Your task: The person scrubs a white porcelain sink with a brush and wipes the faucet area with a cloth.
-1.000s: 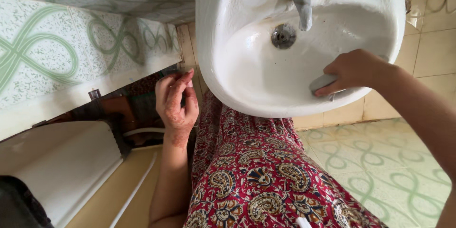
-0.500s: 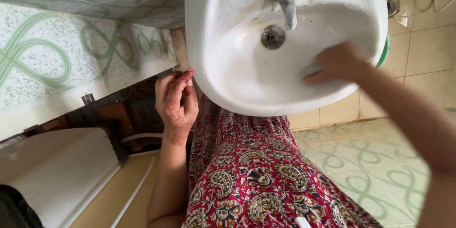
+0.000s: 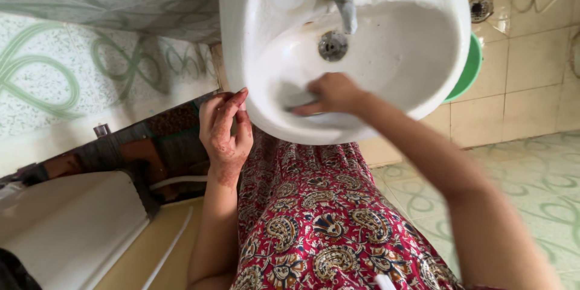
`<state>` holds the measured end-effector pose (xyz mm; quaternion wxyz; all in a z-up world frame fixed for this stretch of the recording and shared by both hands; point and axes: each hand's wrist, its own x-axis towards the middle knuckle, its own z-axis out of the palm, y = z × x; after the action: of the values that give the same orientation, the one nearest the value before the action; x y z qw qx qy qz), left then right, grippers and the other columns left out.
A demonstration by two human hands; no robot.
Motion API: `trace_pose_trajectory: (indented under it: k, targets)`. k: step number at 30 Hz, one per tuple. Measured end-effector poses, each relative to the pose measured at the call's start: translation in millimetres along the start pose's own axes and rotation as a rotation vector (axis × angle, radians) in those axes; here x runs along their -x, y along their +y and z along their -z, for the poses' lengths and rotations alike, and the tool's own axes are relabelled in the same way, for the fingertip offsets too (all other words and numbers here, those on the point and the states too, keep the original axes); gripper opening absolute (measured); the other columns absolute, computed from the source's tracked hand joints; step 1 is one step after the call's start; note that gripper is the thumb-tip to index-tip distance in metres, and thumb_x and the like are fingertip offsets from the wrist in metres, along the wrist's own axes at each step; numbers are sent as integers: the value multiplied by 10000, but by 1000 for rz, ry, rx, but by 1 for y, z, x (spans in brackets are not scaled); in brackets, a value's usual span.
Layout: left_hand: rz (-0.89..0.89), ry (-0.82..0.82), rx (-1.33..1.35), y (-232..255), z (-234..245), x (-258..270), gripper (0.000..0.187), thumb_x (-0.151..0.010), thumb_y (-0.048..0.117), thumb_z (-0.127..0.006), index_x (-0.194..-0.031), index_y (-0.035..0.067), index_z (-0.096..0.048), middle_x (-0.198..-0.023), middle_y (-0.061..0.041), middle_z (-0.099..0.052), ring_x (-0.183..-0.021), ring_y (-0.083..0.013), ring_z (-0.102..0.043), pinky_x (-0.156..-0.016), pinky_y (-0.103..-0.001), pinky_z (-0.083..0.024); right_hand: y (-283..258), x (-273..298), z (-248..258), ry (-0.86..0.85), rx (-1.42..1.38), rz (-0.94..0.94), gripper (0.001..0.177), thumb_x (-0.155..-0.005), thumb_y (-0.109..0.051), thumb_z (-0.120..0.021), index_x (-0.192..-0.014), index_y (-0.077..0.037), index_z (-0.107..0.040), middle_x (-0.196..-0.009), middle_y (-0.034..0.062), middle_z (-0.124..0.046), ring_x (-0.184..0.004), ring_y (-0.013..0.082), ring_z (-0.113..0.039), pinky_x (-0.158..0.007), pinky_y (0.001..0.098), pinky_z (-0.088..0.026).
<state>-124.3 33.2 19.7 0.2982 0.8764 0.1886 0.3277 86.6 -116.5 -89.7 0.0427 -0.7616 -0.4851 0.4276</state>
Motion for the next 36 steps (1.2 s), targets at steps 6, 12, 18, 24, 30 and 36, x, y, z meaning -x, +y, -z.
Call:
trace_pose_trajectory:
  k: [6, 12, 18, 24, 30, 36]
  targets:
    - [0, -10, 6, 4, -2, 4, 335, -953, -124, -674, -1237, 48, -715, -1112, -121, -643, -1025, -274, -634, -891, -375, -544, 147, 66, 74, 221, 716, -347, 700, -910, -798, -619, -906, -121, -794, -880, 69, -804, -813, 216, -743, -684, 387, -546]
    - [-28, -17, 25, 9, -4, 7, 322, -955, -122, -675, -1231, 41, -710, -1116, -119, -634, -1030, -275, -635, -894, -371, -544, 53, 43, 16, -45, 434, -303, 697, -892, -780, -580, -988, -113, -755, -915, 107, -765, -832, 285, -764, -678, 429, -610]
    - [-43, -15, 19, 15, 0, 6, 324, -944, -123, -670, -1223, 36, -715, -1115, -121, -634, -1023, -277, -631, -894, -374, -542, 55, 41, 1, -41, 423, -234, 667, -876, -755, -609, -1038, -130, -776, -985, 104, -772, -915, 306, -763, -775, 473, -607]
    - [-47, -13, 4, 14, 4, 8, 316, -949, -119, -683, -1222, 38, -712, -1116, -117, -634, -1037, -283, -633, -897, -375, -542, 166, 23, 37, 527, 858, -295, 609, -990, -644, -617, -1131, -59, -709, -1021, 128, -737, -922, 281, -733, -745, 427, -539]
    - [-32, -24, 13, 13, 6, 12, 348, -933, -129, -681, -1233, 45, -707, -1108, -118, -632, -1021, -281, -627, -888, -373, -539, 104, 51, 25, 22, 459, -411, 583, -879, -668, -654, -965, -104, -771, -1020, 120, -748, -948, 288, -739, -753, 427, -574]
    - [-3, -3, 37, 11, 16, 14, 375, -909, -139, -654, -1232, 46, -704, -1099, -112, -631, -1014, -273, -632, -887, -370, -547, 108, 51, 35, 105, 541, -369, 579, -863, -664, -669, -981, -104, -756, -975, 100, -767, -907, 281, -760, -720, 427, -607]
